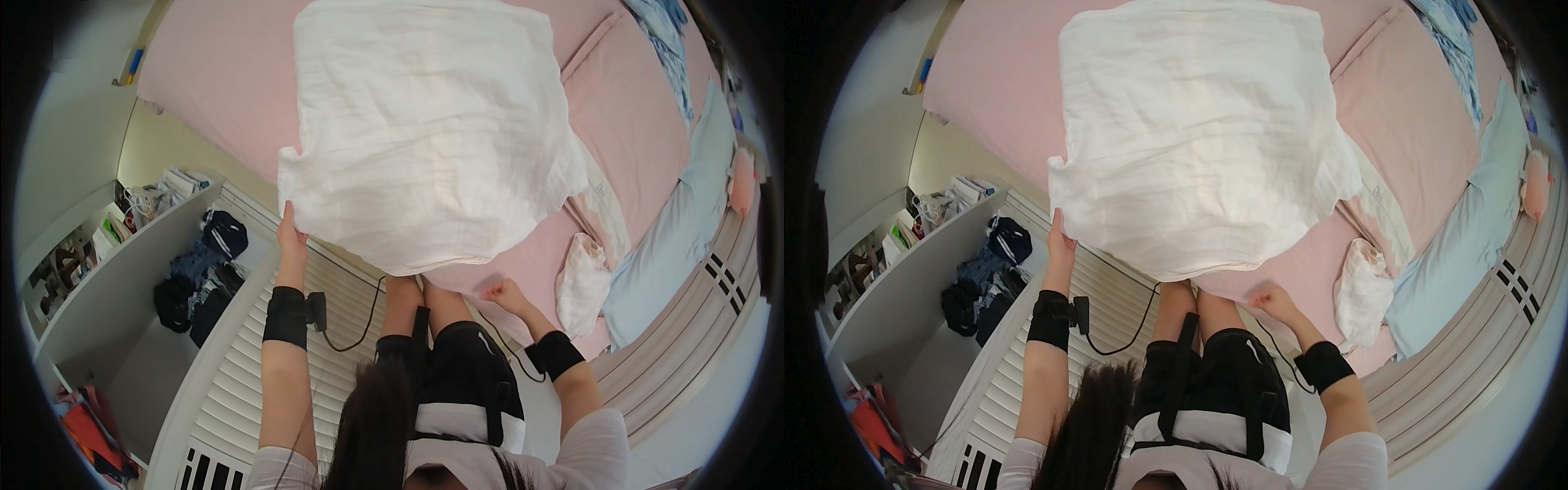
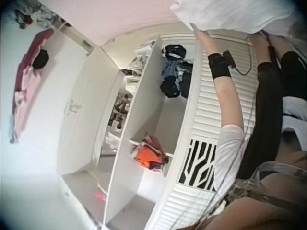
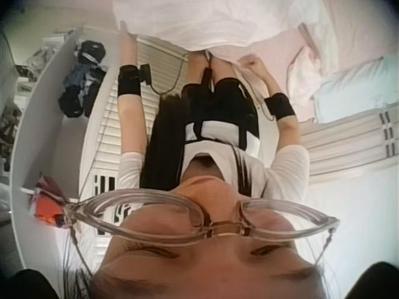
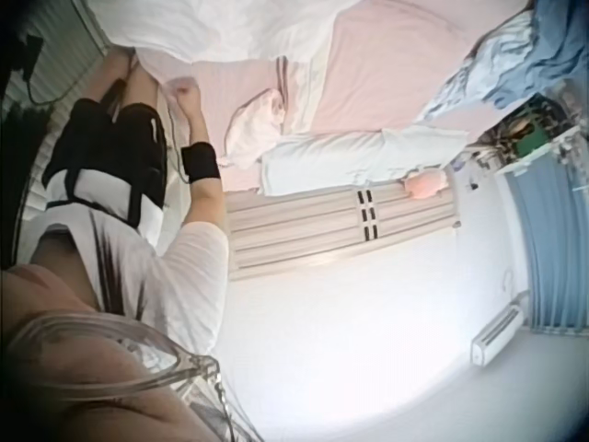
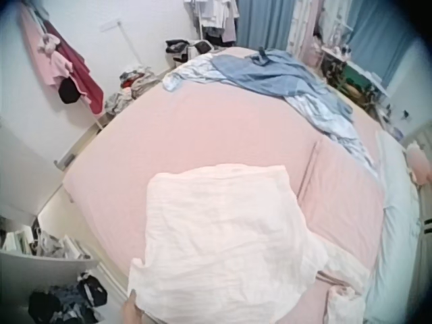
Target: The person folds a pink blanket on a bed, smooths it with their hands, and then folds a white shirt and a pair of white shorts on the same bed.
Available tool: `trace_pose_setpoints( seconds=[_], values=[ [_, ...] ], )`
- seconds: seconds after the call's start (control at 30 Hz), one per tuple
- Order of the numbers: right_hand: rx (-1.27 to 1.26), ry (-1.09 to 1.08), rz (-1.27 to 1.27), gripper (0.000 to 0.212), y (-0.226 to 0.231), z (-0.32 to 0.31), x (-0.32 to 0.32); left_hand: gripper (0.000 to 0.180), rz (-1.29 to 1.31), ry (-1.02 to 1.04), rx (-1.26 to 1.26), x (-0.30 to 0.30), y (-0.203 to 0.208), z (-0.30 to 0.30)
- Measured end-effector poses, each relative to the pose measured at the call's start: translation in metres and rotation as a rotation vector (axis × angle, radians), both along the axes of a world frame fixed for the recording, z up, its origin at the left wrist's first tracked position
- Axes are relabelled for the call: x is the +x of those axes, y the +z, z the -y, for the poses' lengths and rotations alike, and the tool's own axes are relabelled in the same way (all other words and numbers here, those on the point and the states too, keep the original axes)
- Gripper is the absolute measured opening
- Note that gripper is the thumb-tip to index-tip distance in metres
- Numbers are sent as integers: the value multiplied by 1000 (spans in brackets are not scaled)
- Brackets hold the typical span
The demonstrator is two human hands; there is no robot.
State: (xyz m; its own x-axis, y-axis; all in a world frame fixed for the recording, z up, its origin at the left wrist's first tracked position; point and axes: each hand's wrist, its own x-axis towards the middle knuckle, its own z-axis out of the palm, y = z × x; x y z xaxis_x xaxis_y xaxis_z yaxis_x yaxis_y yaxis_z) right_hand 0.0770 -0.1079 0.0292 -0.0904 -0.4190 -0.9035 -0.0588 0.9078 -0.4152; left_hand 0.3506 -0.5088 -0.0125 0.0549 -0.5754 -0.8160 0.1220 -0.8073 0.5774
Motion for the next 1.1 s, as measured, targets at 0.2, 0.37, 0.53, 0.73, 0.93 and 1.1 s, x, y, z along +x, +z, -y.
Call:
trace_pose_setpoints(
  seconds=[0.2, 0.37, 0.53, 0.73, 0.93, 1.1],
  values=[
    [296, 260, -126, 33, 12, -73, 7, 33, 503, -8, -182, 2, -6, 2],
    [-197, 136, -392, 22, 36, 46, 33, 34, 816, -38, -472, 7, -1, -8],
    [-592, -34, -303, 18, 15, 150, 59, 34, 670, 150, -646, -25, 22, -21],
    [-427, -314, -118, 18, -1, 162, 52, 31, 766, -495, -653, -120, 89, -77],
    [-271, -892, 277, 24, -27, 123, 23, 37, 264, -1659, -918, -173, 57, -132],
    [-224, -1083, 383, 29, -35, 123, 14, 31, 176, -1665, -627, -162, 37, -135]
  ],
)
